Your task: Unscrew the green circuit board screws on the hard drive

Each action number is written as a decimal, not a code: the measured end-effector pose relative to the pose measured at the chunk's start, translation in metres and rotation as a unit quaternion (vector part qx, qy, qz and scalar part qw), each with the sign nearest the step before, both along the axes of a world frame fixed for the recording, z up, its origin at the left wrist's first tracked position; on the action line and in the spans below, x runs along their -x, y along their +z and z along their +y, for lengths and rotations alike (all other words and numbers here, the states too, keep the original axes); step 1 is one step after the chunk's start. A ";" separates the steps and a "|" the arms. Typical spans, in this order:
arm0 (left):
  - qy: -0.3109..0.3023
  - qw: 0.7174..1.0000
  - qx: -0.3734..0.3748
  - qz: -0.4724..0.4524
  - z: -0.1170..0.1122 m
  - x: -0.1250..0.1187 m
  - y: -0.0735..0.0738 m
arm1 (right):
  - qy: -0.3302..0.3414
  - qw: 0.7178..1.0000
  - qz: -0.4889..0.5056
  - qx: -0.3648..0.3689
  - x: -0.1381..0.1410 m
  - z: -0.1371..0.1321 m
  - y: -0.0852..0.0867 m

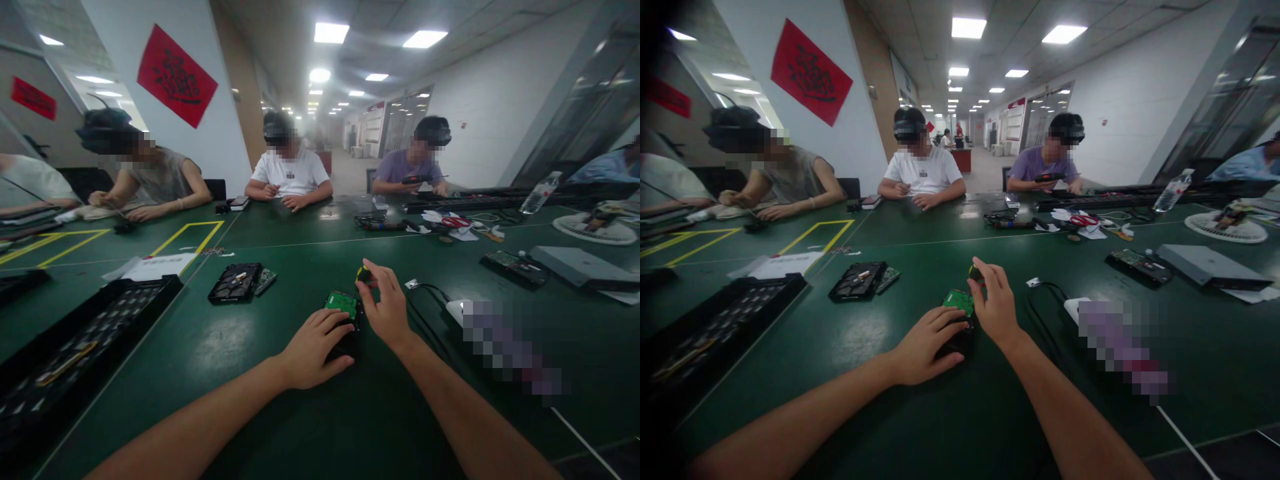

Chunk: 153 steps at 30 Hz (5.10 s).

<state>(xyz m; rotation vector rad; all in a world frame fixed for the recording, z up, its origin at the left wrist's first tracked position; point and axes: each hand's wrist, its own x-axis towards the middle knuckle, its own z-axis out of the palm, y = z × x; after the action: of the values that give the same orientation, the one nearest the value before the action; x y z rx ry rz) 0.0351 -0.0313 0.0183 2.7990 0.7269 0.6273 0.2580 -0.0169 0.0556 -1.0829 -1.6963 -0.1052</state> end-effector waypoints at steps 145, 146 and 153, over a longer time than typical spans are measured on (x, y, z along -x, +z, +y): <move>0.019 1.000 0.018 0.002 -0.006 0.001 0.002 | 0.128 0.938 -0.250 0.204 -0.008 0.016 0.117; 0.019 1.000 0.018 0.002 -0.006 0.001 0.002 | 0.123 0.938 -0.244 0.211 -0.008 0.016 0.117; 0.019 1.000 0.021 0.002 -0.006 0.002 0.003 | 0.063 0.943 -0.240 0.223 -0.009 0.016 0.115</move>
<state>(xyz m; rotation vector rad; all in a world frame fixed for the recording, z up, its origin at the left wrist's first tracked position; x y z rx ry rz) 0.0334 -0.0375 0.0211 2.7561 0.7860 0.6059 0.2670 -0.0005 0.1711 -1.3499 -2.3010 0.1148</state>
